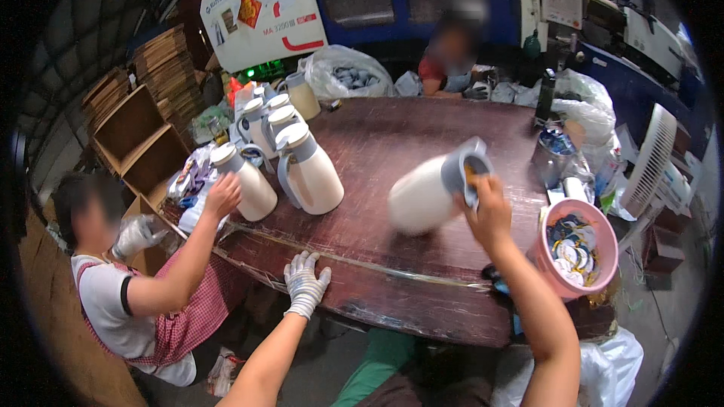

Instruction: The person assembles white plastic pitchers by inserting a lid and securing it with a rubber band. They pick up a pitcher body, place a lid on top, stretch a rubber band around the neck, and set the finished unit on the table. This process is repeated for several units.

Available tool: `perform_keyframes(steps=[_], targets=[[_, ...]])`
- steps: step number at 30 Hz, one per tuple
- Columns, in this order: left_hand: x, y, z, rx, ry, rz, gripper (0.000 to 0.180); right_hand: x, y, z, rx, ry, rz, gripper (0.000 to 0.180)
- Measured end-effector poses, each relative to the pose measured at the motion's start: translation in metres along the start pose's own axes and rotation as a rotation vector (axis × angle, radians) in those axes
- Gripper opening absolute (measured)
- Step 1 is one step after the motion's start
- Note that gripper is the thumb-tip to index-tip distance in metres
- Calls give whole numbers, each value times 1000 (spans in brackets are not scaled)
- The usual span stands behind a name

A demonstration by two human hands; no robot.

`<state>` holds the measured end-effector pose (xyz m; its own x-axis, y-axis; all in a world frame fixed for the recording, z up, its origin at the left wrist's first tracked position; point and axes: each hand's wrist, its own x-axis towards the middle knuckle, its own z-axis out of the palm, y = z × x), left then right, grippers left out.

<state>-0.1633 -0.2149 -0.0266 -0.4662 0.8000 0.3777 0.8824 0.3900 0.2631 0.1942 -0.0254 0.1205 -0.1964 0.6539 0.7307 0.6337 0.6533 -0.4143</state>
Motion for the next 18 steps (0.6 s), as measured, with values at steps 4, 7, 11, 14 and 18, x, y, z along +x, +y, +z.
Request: perform_keyframes(steps=[4, 7, 11, 14, 18], targets=[[12, -19, -4, -368, -131, -26, 43, -113, -50, -90, 303, 20, -270, 32], [-23, 59, -24, -1322, -740, 22, 36, -210, -82, -148, 331, -111, -246, 45], [-149, 173, -79, -1356, -1314, 297, 41, -286, -103, -193, 385, -379, -87, 44], [-155, 165, -90, -1301, -1272, 11, 42, -311, -82, -240, 34, -326, 138, 41], [-156, 170, -137, -1243, -1198, -121, 37, -442, 43, -313, -720, -326, 642, 48]])
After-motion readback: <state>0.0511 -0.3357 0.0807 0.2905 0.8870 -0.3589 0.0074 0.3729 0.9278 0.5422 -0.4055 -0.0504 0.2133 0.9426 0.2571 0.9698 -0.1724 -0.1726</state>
